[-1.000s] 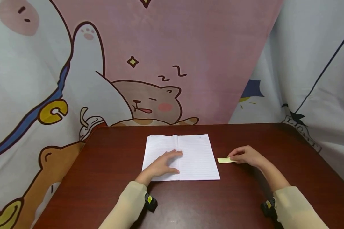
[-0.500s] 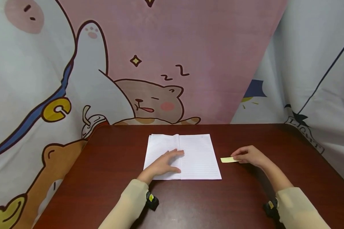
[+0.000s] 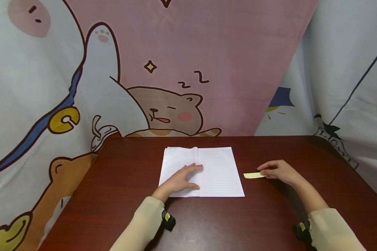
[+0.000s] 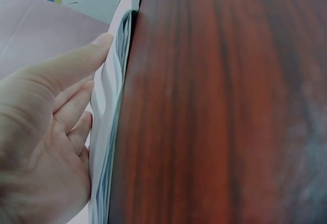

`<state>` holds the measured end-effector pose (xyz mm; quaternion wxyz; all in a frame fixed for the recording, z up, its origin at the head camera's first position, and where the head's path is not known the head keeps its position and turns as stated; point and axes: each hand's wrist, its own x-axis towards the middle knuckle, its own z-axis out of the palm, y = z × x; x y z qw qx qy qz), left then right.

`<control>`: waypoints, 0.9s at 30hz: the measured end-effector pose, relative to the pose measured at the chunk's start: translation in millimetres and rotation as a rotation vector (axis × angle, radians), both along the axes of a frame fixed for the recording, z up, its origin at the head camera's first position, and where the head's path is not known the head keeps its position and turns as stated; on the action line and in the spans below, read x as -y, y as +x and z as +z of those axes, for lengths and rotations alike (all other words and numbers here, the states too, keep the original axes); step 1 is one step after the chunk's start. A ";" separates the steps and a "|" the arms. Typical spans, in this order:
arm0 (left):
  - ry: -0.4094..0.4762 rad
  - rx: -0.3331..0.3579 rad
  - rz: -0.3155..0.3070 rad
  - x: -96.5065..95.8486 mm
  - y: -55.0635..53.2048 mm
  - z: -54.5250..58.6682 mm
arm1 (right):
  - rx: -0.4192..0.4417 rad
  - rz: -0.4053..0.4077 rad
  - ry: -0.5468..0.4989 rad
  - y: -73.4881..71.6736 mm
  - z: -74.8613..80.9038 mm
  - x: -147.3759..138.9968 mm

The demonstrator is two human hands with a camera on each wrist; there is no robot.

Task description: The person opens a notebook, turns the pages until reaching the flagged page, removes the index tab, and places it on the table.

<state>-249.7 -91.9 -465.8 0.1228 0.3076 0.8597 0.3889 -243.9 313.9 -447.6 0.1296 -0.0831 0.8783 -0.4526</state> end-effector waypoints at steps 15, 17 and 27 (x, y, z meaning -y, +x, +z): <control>-0.035 0.022 0.068 3.9 0.4 2.4 | -0.013 -0.083 -0.004 -1.5 -1.8 -13.6; -0.055 0.009 0.076 4.9 1.5 3.0 | -0.058 -0.103 0.018 -1.2 -2.1 -16.1; -0.261 -0.237 0.204 2.0 -4.6 37.7 | -0.368 -0.235 0.182 -1.5 27.0 -2.0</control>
